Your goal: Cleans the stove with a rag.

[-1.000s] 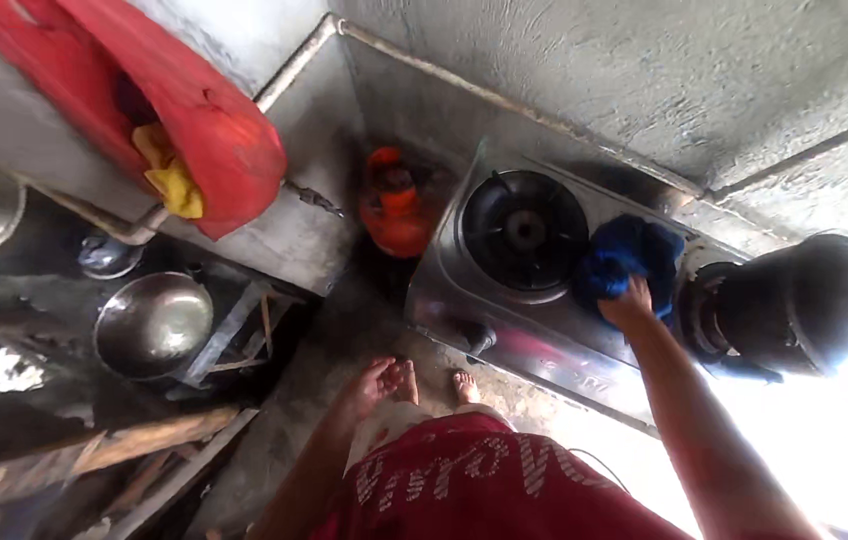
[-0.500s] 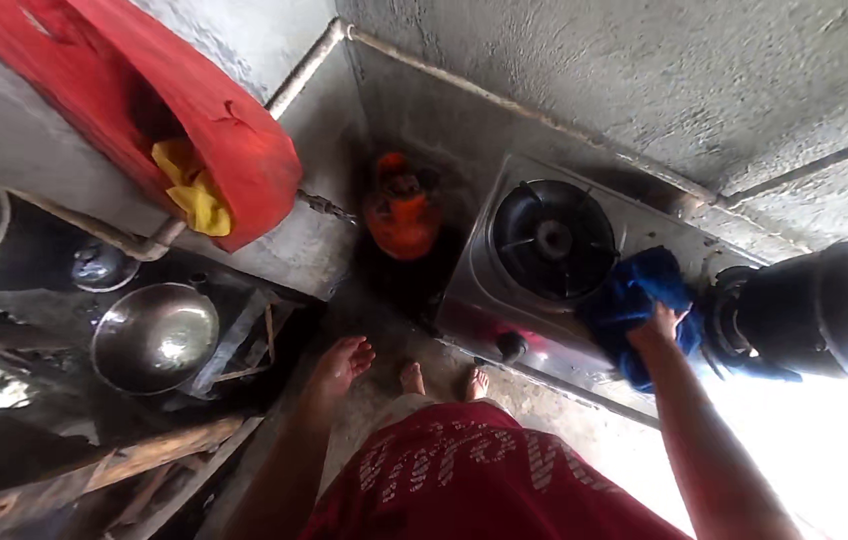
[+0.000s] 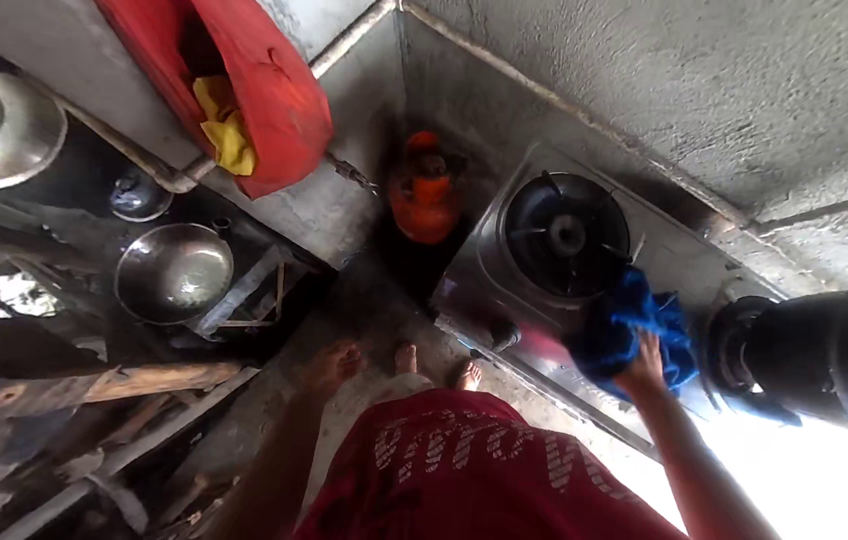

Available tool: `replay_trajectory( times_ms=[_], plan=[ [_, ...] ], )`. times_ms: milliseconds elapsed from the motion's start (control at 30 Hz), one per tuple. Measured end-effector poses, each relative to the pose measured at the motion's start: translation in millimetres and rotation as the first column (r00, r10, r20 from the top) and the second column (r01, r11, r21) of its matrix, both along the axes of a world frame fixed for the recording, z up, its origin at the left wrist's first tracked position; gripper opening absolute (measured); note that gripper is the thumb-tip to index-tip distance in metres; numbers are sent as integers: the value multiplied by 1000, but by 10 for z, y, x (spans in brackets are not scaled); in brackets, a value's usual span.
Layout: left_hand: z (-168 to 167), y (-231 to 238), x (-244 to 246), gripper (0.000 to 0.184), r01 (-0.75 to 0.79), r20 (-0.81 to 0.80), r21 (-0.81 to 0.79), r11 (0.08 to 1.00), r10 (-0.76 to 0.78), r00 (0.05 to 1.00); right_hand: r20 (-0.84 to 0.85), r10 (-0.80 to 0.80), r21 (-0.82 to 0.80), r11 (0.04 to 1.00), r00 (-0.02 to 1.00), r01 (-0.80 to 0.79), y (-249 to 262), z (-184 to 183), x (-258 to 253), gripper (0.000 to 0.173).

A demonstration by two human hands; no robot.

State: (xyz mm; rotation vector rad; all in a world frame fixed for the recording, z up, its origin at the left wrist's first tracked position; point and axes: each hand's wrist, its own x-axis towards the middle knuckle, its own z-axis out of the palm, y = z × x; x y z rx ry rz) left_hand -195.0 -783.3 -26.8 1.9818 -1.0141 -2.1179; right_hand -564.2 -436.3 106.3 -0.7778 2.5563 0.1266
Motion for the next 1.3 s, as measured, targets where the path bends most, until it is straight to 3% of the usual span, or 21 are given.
replay_trajectory(
  times_ms=[100,200,300,367,533,700,767,867,1033,1200,1300],
  plan=[
    [-30,81,75,30,-93,-10,0,996,93,996,128,201,56,976,971,-210,-19,79,315,81],
    [-155,186,118,29,-104,-31,32,994,105,994,304,359,146,898,883,-415,-445,182,354,78],
    [-202,290,95,30,-67,-41,60,996,69,997,370,458,142,832,809,-536,-1008,191,394,66],
    [-164,310,76,30,-43,-45,60,997,46,998,329,511,91,820,794,-565,-1376,130,452,60],
    [-240,248,131,30,-75,-80,62,995,80,994,187,462,-13,884,867,-468,-2312,142,567,75],
    [-194,102,79,30,-55,-94,34,998,58,994,79,513,-79,858,855,-508,-2780,-6,409,60],
    [-193,48,35,29,-25,-90,32,999,28,996,102,483,-117,874,870,-472,-2689,6,435,56],
    [-196,-12,-38,31,7,-94,18,1000,-5,996,176,450,-160,891,875,-426,-2323,60,508,65],
    [-293,-55,-149,27,35,-101,41,999,-31,994,170,407,-165,910,898,-381,-1269,76,535,64],
    [-418,-58,-225,27,17,-28,80,997,-14,999,235,95,22,994,967,-103,-287,151,286,64],
    [-406,-39,-242,29,17,-7,68,998,-16,1000,142,-44,-51,997,989,51,79,78,-110,72]
  ],
)
